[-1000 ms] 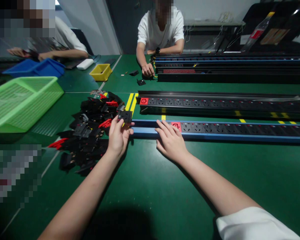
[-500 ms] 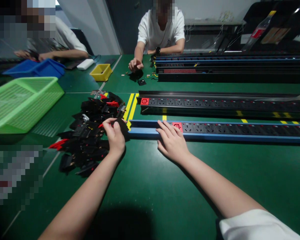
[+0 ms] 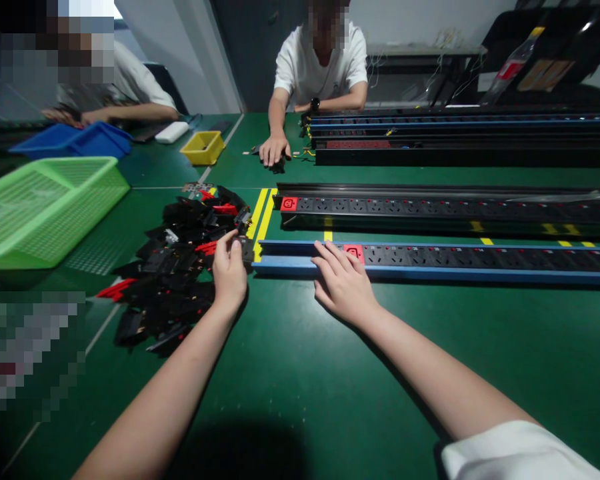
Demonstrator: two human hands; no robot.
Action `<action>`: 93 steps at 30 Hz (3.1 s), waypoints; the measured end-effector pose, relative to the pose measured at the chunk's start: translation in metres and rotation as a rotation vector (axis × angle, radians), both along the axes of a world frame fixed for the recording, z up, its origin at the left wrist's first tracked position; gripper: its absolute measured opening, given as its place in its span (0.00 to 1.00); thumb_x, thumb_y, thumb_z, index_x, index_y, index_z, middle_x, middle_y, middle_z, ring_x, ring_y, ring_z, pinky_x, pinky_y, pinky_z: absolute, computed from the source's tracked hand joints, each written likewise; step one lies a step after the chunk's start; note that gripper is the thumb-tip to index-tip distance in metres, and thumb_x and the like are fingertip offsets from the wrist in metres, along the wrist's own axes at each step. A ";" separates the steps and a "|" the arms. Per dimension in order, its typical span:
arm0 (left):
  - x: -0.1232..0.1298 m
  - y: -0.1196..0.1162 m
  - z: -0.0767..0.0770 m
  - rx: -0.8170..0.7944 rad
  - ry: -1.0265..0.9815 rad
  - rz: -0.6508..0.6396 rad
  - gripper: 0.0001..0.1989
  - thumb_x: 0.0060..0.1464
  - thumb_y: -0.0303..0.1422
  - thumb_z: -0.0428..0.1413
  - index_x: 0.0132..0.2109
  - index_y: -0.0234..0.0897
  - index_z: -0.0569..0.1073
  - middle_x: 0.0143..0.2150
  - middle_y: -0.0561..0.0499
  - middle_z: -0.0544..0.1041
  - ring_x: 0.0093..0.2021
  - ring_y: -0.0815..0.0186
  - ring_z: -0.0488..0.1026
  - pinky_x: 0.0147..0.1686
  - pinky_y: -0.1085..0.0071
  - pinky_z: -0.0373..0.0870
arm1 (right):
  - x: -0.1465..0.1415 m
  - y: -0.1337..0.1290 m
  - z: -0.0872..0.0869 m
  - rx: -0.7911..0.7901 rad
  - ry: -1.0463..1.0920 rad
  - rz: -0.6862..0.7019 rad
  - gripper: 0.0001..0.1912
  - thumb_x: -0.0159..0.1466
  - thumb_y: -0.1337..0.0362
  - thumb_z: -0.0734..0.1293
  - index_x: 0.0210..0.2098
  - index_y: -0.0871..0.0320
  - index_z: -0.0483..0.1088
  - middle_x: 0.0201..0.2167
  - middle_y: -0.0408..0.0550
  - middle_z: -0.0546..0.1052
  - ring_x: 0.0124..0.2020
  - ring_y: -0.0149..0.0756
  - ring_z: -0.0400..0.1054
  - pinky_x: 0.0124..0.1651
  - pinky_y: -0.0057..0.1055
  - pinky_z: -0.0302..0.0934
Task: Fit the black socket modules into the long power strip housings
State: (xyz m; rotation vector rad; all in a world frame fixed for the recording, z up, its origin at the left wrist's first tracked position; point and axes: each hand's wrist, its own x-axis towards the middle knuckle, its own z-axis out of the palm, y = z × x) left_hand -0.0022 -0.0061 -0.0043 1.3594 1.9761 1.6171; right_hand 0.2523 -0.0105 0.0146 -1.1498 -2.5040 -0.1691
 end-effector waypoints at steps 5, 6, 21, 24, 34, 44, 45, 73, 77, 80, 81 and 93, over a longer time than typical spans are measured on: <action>0.000 0.001 0.004 -0.066 -0.024 -0.008 0.18 0.65 0.39 0.45 0.51 0.38 0.75 0.48 0.45 0.79 0.47 0.61 0.75 0.49 0.66 0.69 | 0.000 0.000 0.000 0.005 0.003 0.002 0.22 0.66 0.60 0.62 0.58 0.58 0.65 0.69 0.49 0.57 0.70 0.42 0.49 0.67 0.43 0.47; 0.000 0.002 0.004 -0.073 -0.027 -0.003 0.17 0.64 0.38 0.46 0.50 0.38 0.75 0.47 0.46 0.79 0.46 0.61 0.75 0.48 0.67 0.69 | 0.000 0.000 0.000 0.007 0.003 0.003 0.22 0.66 0.60 0.62 0.58 0.58 0.65 0.69 0.49 0.57 0.70 0.42 0.49 0.67 0.43 0.47; -0.002 0.006 -0.003 -0.048 -0.109 -0.043 0.18 0.64 0.39 0.44 0.50 0.39 0.75 0.49 0.47 0.78 0.47 0.62 0.74 0.48 0.67 0.68 | -0.001 0.000 0.000 0.010 0.013 0.007 0.21 0.66 0.61 0.62 0.58 0.57 0.65 0.69 0.50 0.57 0.70 0.42 0.49 0.66 0.43 0.47; -0.002 0.007 -0.003 -0.058 -0.118 -0.029 0.17 0.64 0.38 0.44 0.48 0.38 0.75 0.45 0.48 0.78 0.44 0.62 0.74 0.45 0.68 0.68 | 0.000 0.001 0.000 0.010 0.010 0.007 0.21 0.66 0.61 0.62 0.58 0.57 0.65 0.69 0.50 0.57 0.70 0.42 0.49 0.66 0.43 0.47; -0.003 0.010 -0.006 -0.054 -0.191 -0.078 0.18 0.64 0.40 0.44 0.46 0.37 0.75 0.44 0.47 0.78 0.45 0.63 0.74 0.47 0.68 0.68 | 0.000 0.000 0.000 0.006 0.025 0.011 0.21 0.66 0.61 0.62 0.58 0.56 0.65 0.69 0.51 0.58 0.70 0.44 0.51 0.66 0.45 0.48; -0.001 0.007 -0.004 -0.045 -0.130 -0.080 0.19 0.66 0.42 0.42 0.48 0.39 0.73 0.45 0.47 0.77 0.45 0.63 0.73 0.46 0.68 0.67 | 0.000 0.000 -0.001 0.010 0.012 0.004 0.21 0.66 0.61 0.62 0.58 0.57 0.65 0.69 0.50 0.57 0.70 0.42 0.49 0.66 0.43 0.47; -0.001 0.006 -0.003 -0.056 -0.115 -0.073 0.19 0.66 0.43 0.41 0.48 0.39 0.73 0.45 0.47 0.77 0.45 0.62 0.73 0.46 0.67 0.67 | 0.000 0.000 -0.001 0.010 0.015 0.005 0.21 0.66 0.61 0.62 0.58 0.57 0.65 0.69 0.50 0.58 0.70 0.43 0.49 0.66 0.43 0.47; 0.000 0.005 -0.002 -0.123 0.000 -0.066 0.22 0.66 0.42 0.40 0.51 0.39 0.75 0.49 0.44 0.79 0.50 0.58 0.74 0.52 0.62 0.67 | -0.001 0.000 0.001 0.003 0.021 0.009 0.22 0.65 0.61 0.62 0.58 0.56 0.65 0.69 0.51 0.59 0.70 0.43 0.51 0.65 0.45 0.49; -0.001 0.005 -0.004 -0.121 0.023 -0.081 0.23 0.66 0.43 0.42 0.52 0.37 0.76 0.51 0.42 0.79 0.53 0.55 0.73 0.56 0.58 0.66 | -0.002 0.000 0.001 0.003 0.020 0.006 0.21 0.65 0.61 0.62 0.58 0.56 0.65 0.69 0.50 0.58 0.70 0.44 0.50 0.65 0.45 0.48; -0.001 0.004 -0.003 -0.122 0.035 -0.086 0.22 0.65 0.42 0.43 0.54 0.39 0.76 0.52 0.43 0.78 0.54 0.55 0.73 0.56 0.58 0.66 | -0.002 0.000 0.000 0.001 0.014 0.005 0.21 0.66 0.61 0.62 0.58 0.56 0.65 0.69 0.50 0.58 0.70 0.44 0.50 0.66 0.45 0.48; -0.001 0.004 -0.002 -0.126 0.036 -0.091 0.21 0.65 0.42 0.43 0.54 0.40 0.75 0.52 0.44 0.78 0.54 0.56 0.73 0.56 0.59 0.66 | -0.002 0.000 0.000 -0.001 0.012 0.005 0.21 0.66 0.61 0.62 0.58 0.56 0.65 0.69 0.50 0.58 0.70 0.44 0.49 0.66 0.45 0.48; 0.008 0.004 0.002 -0.176 -0.041 0.031 0.16 0.65 0.38 0.43 0.50 0.39 0.71 0.47 0.44 0.77 0.48 0.58 0.74 0.51 0.61 0.67 | -0.002 0.000 0.002 -0.006 0.004 -0.004 0.21 0.66 0.61 0.62 0.58 0.57 0.65 0.69 0.50 0.57 0.70 0.43 0.49 0.66 0.44 0.48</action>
